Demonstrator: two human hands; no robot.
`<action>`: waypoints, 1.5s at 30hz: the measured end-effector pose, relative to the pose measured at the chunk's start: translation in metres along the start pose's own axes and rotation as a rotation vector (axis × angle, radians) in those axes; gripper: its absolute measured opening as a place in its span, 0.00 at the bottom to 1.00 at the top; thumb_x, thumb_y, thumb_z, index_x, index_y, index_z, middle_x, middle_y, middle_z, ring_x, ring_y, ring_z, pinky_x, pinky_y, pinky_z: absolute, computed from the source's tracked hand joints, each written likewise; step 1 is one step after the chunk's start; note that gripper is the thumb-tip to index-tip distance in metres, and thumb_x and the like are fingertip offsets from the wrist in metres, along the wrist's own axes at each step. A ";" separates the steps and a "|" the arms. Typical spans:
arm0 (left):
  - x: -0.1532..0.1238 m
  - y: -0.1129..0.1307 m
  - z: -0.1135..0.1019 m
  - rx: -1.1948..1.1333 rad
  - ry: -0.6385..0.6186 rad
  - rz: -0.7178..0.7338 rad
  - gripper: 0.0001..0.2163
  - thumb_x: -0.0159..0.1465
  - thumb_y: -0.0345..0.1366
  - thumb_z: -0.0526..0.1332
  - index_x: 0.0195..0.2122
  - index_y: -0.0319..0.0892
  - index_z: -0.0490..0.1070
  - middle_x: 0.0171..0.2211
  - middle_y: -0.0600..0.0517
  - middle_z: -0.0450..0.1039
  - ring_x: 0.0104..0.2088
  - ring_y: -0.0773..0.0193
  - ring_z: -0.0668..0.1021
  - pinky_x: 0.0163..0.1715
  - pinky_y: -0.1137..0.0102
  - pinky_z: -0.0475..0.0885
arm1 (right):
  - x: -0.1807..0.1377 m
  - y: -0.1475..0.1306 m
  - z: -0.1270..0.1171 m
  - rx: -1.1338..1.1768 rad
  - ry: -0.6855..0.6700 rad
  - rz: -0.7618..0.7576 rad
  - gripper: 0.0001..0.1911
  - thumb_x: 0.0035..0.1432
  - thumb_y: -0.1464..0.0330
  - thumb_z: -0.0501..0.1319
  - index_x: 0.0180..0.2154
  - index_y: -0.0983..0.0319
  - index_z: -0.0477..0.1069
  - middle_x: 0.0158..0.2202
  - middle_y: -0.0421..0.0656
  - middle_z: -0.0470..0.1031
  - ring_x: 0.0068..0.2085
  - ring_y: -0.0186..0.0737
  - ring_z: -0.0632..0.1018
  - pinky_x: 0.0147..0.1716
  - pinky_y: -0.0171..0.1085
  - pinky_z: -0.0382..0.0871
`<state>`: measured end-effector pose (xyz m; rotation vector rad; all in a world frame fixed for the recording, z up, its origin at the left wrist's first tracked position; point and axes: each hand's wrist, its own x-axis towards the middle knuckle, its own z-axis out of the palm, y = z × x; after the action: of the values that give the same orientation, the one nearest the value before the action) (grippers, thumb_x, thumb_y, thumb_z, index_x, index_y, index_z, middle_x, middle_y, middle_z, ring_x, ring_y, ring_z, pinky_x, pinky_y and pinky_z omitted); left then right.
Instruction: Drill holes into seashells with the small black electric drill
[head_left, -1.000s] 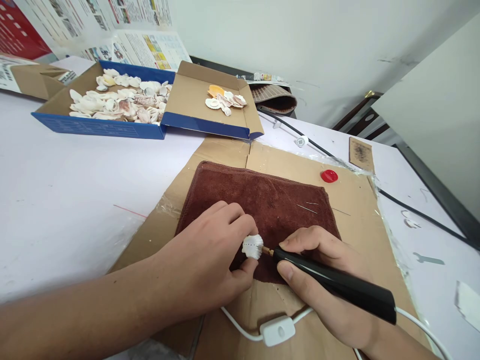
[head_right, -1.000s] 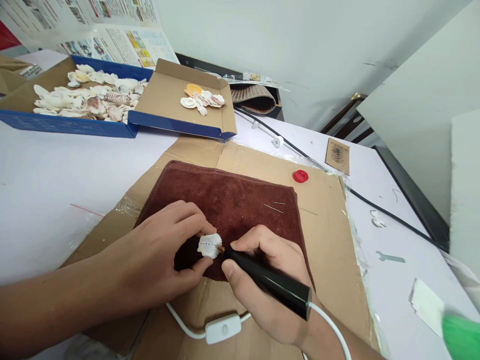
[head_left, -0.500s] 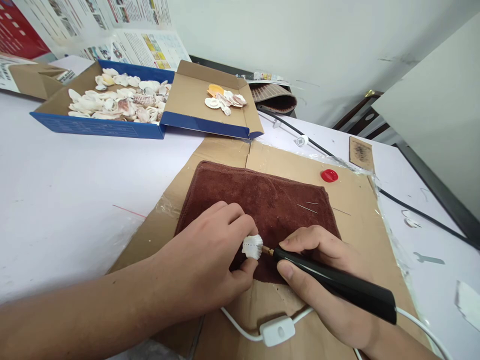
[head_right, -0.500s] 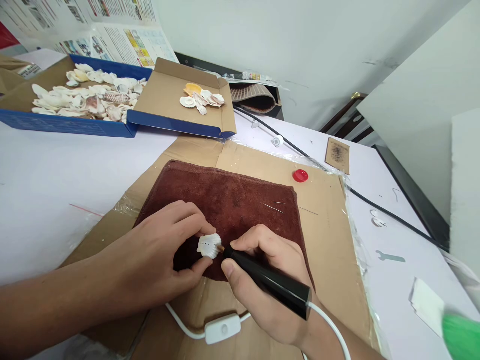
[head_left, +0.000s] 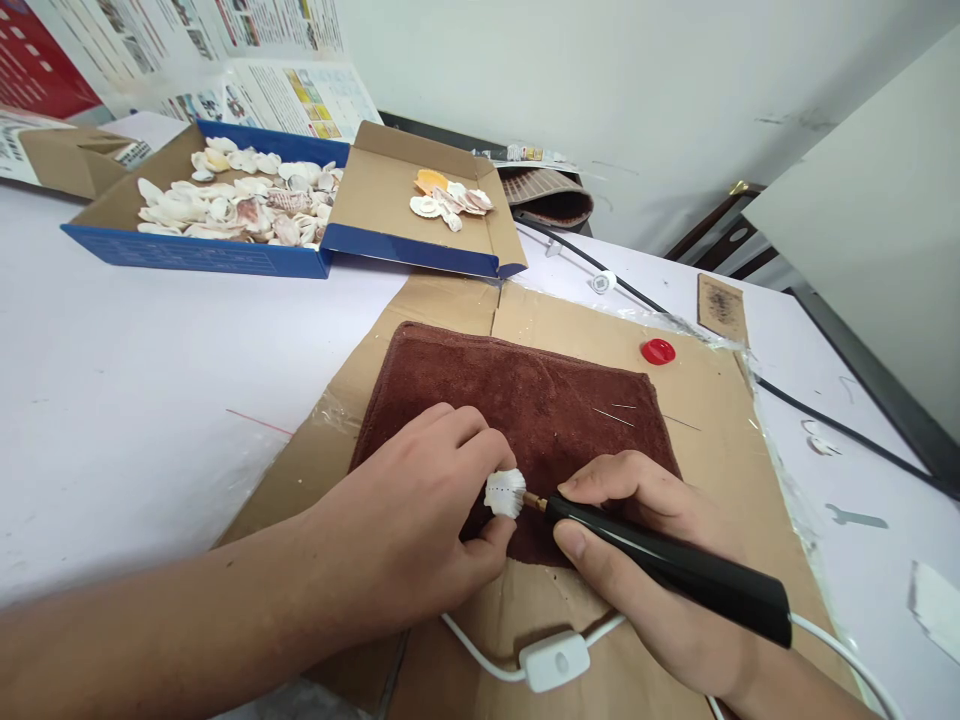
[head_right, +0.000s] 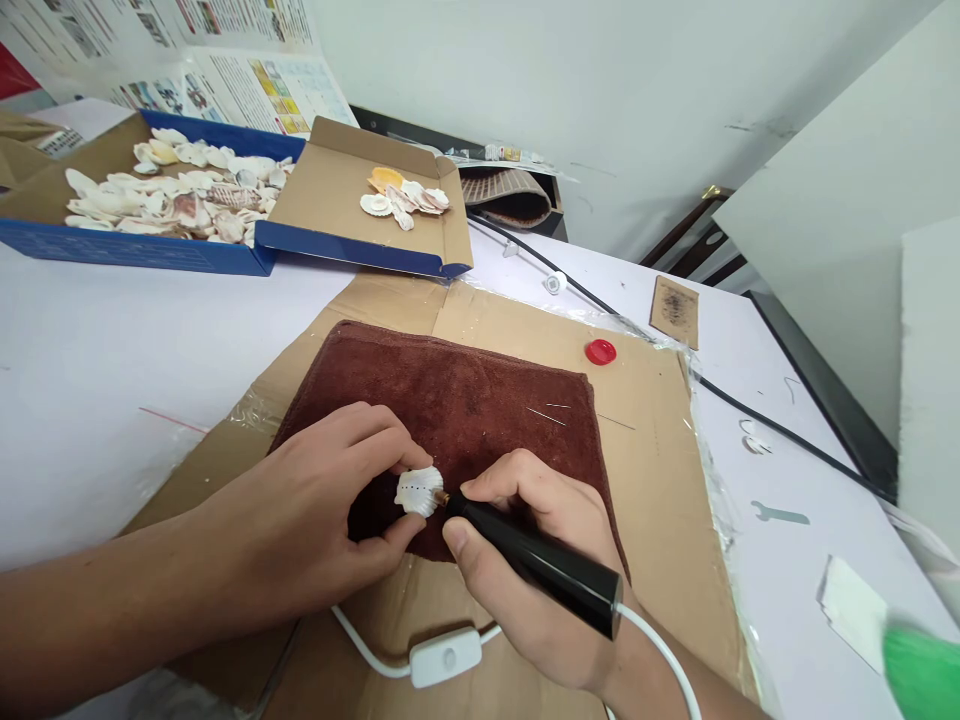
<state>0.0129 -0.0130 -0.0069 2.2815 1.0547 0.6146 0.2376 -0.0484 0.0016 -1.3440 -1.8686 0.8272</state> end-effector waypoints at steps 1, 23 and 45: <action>0.000 0.000 0.000 0.006 0.003 0.002 0.07 0.62 0.26 0.61 0.40 0.41 0.75 0.39 0.50 0.74 0.40 0.57 0.75 0.42 0.62 0.72 | 0.000 0.000 0.000 0.005 0.004 -0.003 0.05 0.64 0.69 0.67 0.35 0.56 0.72 0.28 0.39 0.81 0.28 0.39 0.81 0.22 0.34 0.74; -0.001 0.003 0.003 0.122 0.038 0.070 0.09 0.62 0.27 0.58 0.40 0.39 0.77 0.34 0.49 0.73 0.36 0.54 0.74 0.37 0.59 0.71 | 0.003 -0.007 0.004 0.059 0.092 -0.018 0.05 0.59 0.71 0.66 0.32 0.57 0.71 0.25 0.38 0.77 0.23 0.36 0.76 0.18 0.32 0.69; -0.002 0.007 0.006 0.190 0.090 0.119 0.06 0.63 0.26 0.59 0.33 0.41 0.74 0.32 0.49 0.75 0.34 0.55 0.76 0.36 0.60 0.74 | 0.004 -0.008 0.005 0.035 0.081 0.009 0.06 0.59 0.70 0.66 0.31 0.57 0.71 0.24 0.38 0.77 0.23 0.37 0.76 0.18 0.33 0.69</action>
<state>0.0193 -0.0207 -0.0073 2.5170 1.0656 0.6970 0.2281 -0.0474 0.0063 -1.3453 -1.7785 0.7947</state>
